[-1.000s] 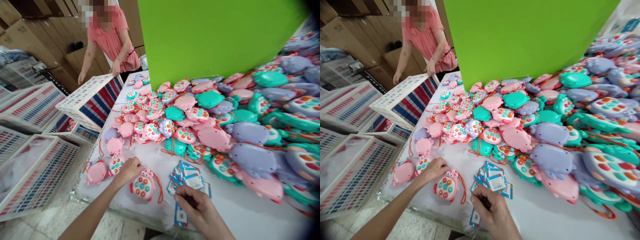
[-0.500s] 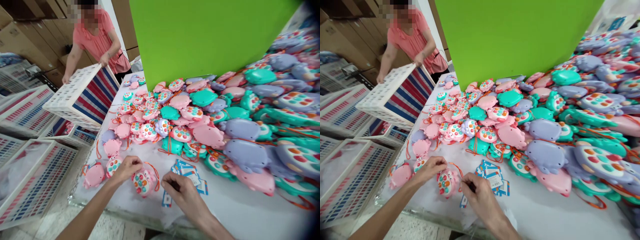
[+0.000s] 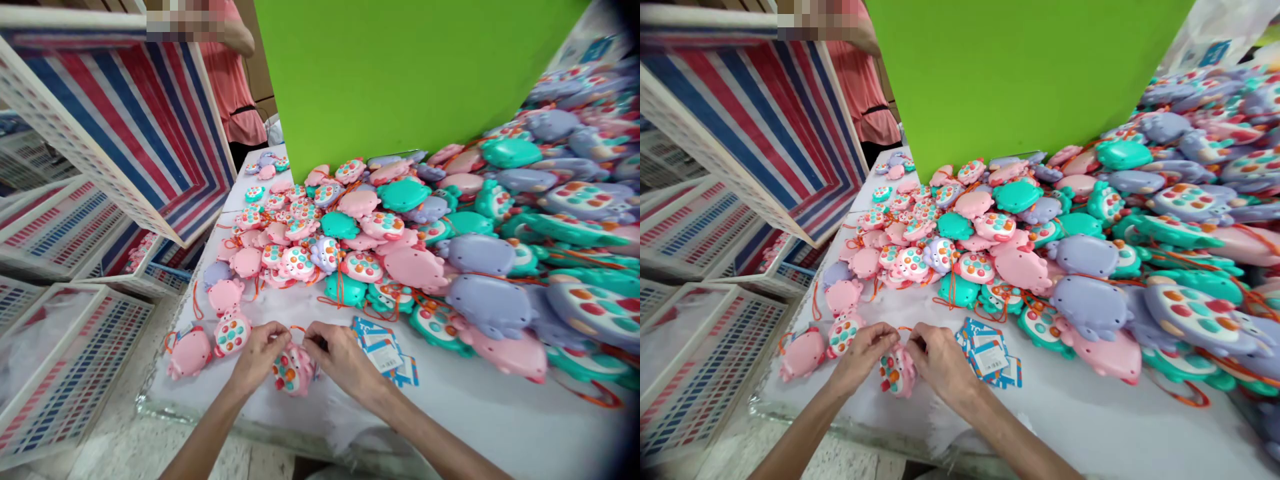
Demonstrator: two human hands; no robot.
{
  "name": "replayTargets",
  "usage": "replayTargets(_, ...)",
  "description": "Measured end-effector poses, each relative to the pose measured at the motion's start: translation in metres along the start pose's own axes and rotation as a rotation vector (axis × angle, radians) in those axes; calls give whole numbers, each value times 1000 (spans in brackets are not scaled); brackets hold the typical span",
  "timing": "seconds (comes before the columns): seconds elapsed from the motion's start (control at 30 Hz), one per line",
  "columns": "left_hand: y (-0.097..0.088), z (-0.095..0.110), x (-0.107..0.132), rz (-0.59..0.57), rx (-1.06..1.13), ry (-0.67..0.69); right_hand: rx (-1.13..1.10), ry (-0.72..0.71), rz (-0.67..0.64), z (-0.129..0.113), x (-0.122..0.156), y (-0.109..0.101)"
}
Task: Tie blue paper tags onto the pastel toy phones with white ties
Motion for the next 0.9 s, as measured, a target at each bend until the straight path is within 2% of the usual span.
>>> replayTargets(0.2,-1,-1,1,-4,5,-16,72,6,-38,-1,-4,8)
replayTargets(0.53,0,-16,-2,22,44,-63,147,13,-101,2,-6,19)
replayTargets(0.73,2,-23,-2,0,101,-68,167,16,-117,8,-7,21)
replayTargets(0.9,-1,-32,-4,12,38,-83,181,16,-125,10,-6,22)
Point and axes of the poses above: each hand's wrist, its own x-axis away from the middle knuckle, its own y-axis out of the palm, z = x × y, the point moved 9 cm from there along -x, towards the middle knuckle, and after that the axes turned 8 degrees about y, right-handed, at the moved point
